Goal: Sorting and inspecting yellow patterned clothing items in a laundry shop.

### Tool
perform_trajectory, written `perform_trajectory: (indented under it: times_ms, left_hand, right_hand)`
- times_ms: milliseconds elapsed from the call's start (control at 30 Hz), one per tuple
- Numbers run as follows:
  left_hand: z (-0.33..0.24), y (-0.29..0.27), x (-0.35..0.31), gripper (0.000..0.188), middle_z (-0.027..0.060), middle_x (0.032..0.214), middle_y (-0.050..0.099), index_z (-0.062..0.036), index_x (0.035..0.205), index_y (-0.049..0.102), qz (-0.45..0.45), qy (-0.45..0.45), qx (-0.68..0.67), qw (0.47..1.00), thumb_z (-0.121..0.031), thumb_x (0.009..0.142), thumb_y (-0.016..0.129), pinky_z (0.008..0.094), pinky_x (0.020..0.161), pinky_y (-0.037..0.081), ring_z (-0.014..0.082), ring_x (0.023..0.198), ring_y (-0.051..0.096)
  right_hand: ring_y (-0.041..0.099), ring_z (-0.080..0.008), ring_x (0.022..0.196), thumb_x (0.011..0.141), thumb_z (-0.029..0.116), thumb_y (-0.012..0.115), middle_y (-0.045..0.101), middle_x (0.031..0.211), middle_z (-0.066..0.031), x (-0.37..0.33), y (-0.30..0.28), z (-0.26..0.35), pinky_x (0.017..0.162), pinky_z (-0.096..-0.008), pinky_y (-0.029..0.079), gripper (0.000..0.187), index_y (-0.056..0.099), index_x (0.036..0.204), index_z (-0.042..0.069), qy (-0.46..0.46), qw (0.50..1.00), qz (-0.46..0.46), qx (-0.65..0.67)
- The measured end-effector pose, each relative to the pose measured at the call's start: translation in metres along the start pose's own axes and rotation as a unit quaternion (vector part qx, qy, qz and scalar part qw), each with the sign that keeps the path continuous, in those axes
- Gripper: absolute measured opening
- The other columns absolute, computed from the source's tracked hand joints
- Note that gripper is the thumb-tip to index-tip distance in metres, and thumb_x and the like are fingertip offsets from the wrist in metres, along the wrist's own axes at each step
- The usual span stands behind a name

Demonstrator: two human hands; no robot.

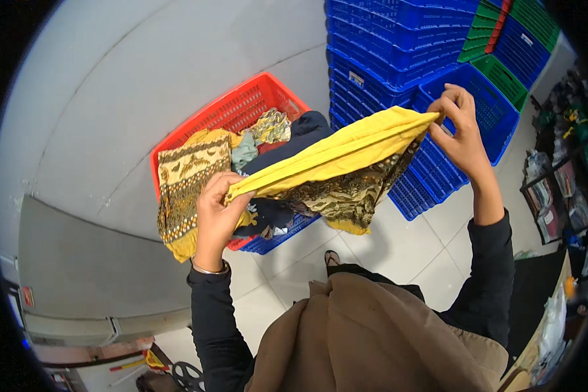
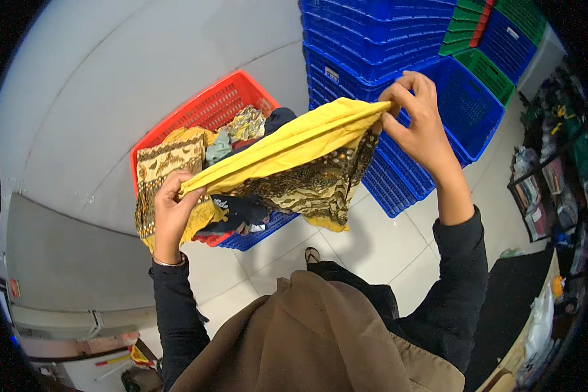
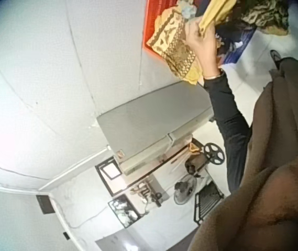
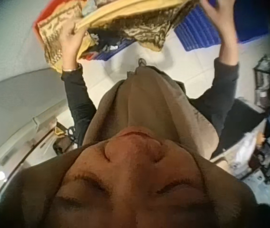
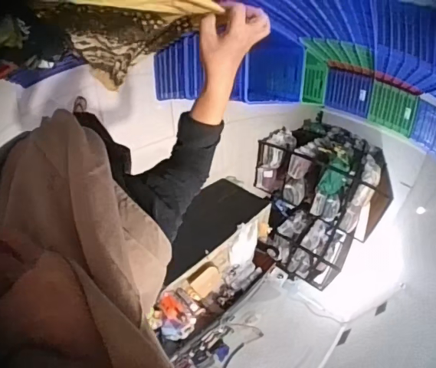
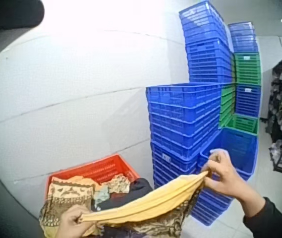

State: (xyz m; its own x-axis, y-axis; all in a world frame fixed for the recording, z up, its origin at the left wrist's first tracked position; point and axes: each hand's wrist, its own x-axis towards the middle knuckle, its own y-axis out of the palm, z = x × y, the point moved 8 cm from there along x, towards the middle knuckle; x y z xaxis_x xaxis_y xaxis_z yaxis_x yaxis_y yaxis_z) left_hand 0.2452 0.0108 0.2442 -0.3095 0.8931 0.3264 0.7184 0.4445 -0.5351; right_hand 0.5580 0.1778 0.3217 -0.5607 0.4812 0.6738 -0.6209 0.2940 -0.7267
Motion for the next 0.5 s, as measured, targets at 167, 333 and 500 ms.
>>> perform_trajectory:
  times_ms: [167, 333, 500]
  left_hand:
    - [0.011, -0.006, -0.071, 0.015, -0.0023, 0.074, 0.052, -0.0062, 0.079, 0.048, -0.027, -0.083, -0.202, 0.976, -0.001, 0.08, 0.063, 0.0185, 0.063, 0.04, 0.0042, 0.07, 0.048]
    - [-0.049, -0.049, -0.109, 0.014, -0.0034, 0.073, 0.051, -0.0062, 0.079, 0.05, -0.08, -0.067, -0.196, 0.975, 0.003, 0.077, 0.061, 0.0171, 0.061, 0.038, 0.0029, 0.066, 0.047]
    - [-0.139, -0.126, -0.091, 0.012, -0.0029, 0.071, 0.051, -0.0022, 0.091, 0.056, -0.209, 0.124, -0.028, 0.97, -0.005, 0.079, 0.056, 0.0177, 0.062, 0.039, 0.0058, 0.065, 0.049]
  right_hand:
    - [0.054, -0.0159, 0.091, 0.07, -0.004, 0.055, 0.056, 0.088, -0.0054, -0.033, 0.023, -0.003, 0.081, -0.0296, 0.043, 0.01, 0.054, 0.078, 0.002, 0.188, 0.903, 0.158, 0.352]
    - [0.056, -0.0122, 0.082, 0.075, -0.003, 0.05, 0.059, 0.09, -0.0022, -0.031, -0.035, 0.015, 0.077, -0.0247, 0.045, 0.023, 0.06, 0.096, -0.002, 0.119, 0.913, 0.146, 0.362]
    - [0.048, -0.0059, 0.064, 0.082, 0.007, 0.051, 0.057, 0.075, -0.0013, 0.04, -0.122, 0.015, 0.06, -0.0191, 0.041, 0.029, 0.059, 0.11, 0.002, -0.017, 0.957, -0.025, 0.289]
